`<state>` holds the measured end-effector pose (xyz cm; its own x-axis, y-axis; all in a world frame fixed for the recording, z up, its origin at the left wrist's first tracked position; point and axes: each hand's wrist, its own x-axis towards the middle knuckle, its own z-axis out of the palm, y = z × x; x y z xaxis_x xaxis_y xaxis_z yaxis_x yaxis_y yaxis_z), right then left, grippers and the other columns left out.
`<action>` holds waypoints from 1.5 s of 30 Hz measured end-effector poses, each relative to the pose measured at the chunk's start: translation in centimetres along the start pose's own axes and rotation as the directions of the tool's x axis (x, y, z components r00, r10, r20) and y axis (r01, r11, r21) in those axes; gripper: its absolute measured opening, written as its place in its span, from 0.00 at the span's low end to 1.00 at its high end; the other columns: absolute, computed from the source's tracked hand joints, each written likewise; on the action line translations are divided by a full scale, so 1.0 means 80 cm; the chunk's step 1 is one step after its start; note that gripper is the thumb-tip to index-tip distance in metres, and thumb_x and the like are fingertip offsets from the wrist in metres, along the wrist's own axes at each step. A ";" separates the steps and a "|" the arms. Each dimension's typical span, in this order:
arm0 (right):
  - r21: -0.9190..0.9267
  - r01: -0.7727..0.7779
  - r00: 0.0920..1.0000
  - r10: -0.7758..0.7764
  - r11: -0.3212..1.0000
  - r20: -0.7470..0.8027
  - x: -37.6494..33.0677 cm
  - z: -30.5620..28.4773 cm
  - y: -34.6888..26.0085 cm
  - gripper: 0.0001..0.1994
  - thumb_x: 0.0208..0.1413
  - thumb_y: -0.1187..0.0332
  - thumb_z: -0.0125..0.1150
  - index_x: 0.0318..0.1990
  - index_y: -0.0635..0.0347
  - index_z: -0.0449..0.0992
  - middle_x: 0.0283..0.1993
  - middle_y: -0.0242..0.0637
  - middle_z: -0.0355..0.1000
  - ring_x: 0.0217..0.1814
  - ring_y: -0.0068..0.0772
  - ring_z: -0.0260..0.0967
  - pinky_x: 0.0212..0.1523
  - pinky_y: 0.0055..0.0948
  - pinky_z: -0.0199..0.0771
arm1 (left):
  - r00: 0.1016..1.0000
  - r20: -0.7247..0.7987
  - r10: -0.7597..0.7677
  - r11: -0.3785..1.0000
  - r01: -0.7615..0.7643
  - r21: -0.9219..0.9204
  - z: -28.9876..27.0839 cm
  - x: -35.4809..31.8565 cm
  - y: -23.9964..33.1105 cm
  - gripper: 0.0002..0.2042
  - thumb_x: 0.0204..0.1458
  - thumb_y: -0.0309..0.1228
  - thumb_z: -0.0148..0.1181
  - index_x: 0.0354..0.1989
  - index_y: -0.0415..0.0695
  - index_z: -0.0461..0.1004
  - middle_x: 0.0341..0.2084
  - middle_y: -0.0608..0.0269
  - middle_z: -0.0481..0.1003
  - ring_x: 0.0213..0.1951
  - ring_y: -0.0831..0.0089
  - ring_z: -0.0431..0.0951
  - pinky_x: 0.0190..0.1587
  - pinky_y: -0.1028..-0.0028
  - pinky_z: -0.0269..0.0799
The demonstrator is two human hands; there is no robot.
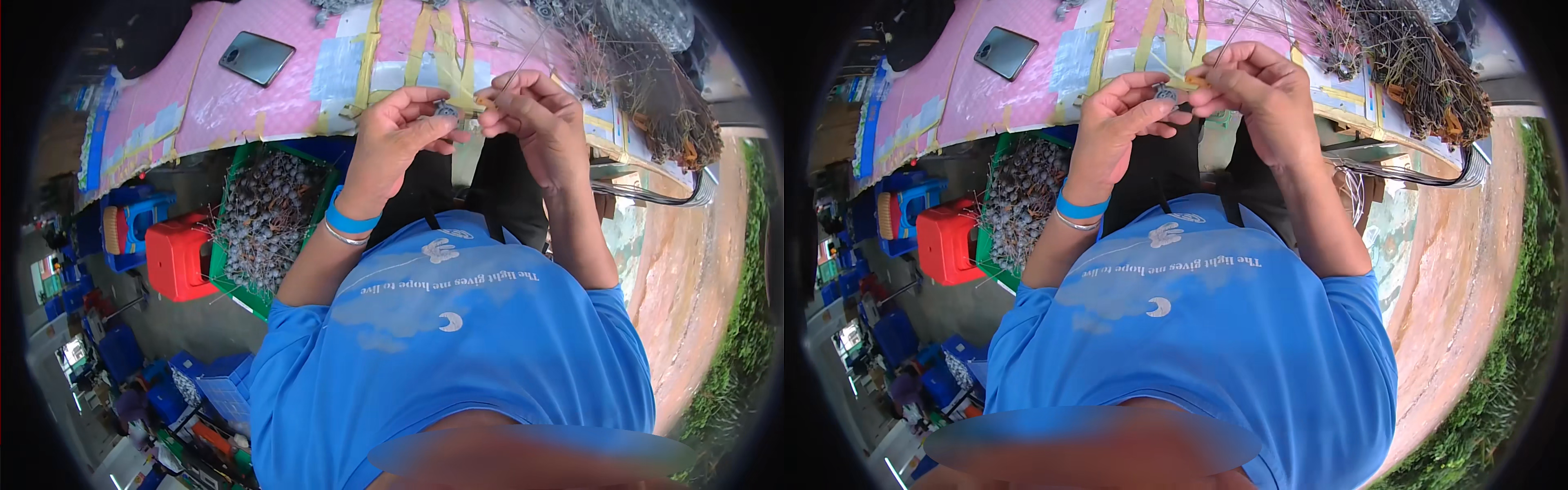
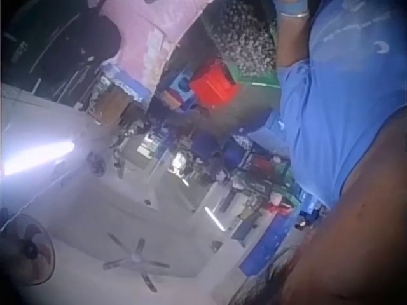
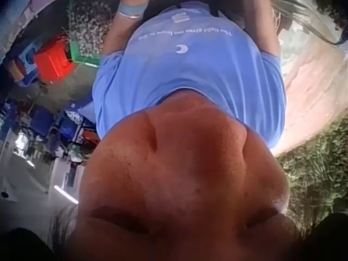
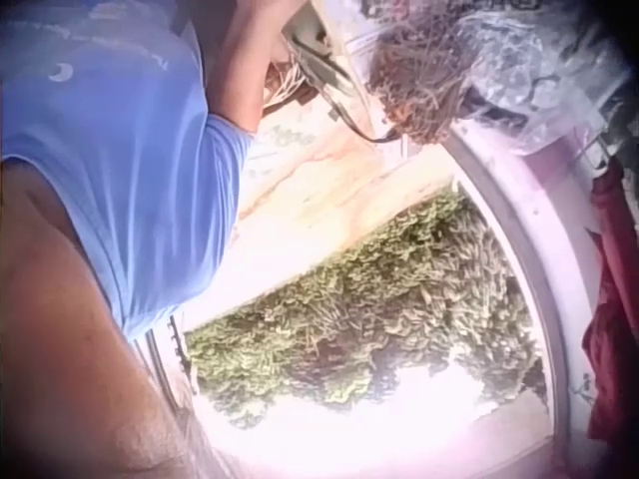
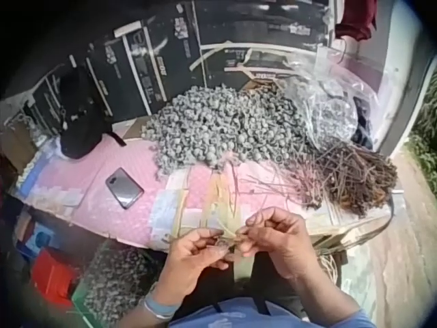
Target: Assembling small metal components into a fixture on a workbench.
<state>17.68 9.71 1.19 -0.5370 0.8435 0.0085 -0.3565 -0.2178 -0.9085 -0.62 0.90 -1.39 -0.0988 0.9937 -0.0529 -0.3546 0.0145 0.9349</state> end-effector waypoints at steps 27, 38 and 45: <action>-0.781 0.479 0.865 -0.367 0.401 0.342 -0.035 -0.010 0.058 0.09 0.54 0.83 0.60 0.42 0.66 0.78 0.40 0.34 0.78 0.38 0.23 0.76 0.38 0.23 0.78 | 0.998 -0.052 0.022 0.998 -0.025 -0.052 0.009 -0.011 0.014 0.13 0.58 0.23 0.50 0.49 0.29 0.73 0.37 0.47 0.79 0.31 0.62 0.83 0.30 0.73 0.82; 0.140 0.047 0.946 -0.089 0.989 0.313 0.004 -0.002 0.051 0.11 0.63 0.67 0.55 0.44 0.65 0.78 0.51 0.50 0.75 0.57 0.41 0.72 0.58 0.40 0.70 | 0.999 0.044 0.019 0.999 -0.020 0.028 0.025 -0.018 0.012 0.10 0.52 0.19 0.56 0.43 0.29 0.76 0.29 0.56 0.78 0.25 0.67 0.82 0.26 0.75 0.81; 0.236 -0.062 0.989 0.029 0.970 0.144 0.006 -0.002 0.055 0.08 0.61 0.70 0.59 0.42 0.65 0.80 0.44 0.45 0.78 0.47 0.35 0.76 0.50 0.33 0.76 | 1.000 0.028 0.009 0.999 -0.008 -0.046 0.021 -0.008 0.014 0.07 0.52 0.20 0.58 0.38 0.30 0.76 0.29 0.55 0.78 0.24 0.67 0.82 0.24 0.75 0.80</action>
<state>15.96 9.23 -2.88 -0.6517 0.7573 0.0427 -0.4927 -0.3799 -0.7829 0.62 0.47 0.26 -0.0763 0.9965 -0.0348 -0.3966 0.0017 0.9180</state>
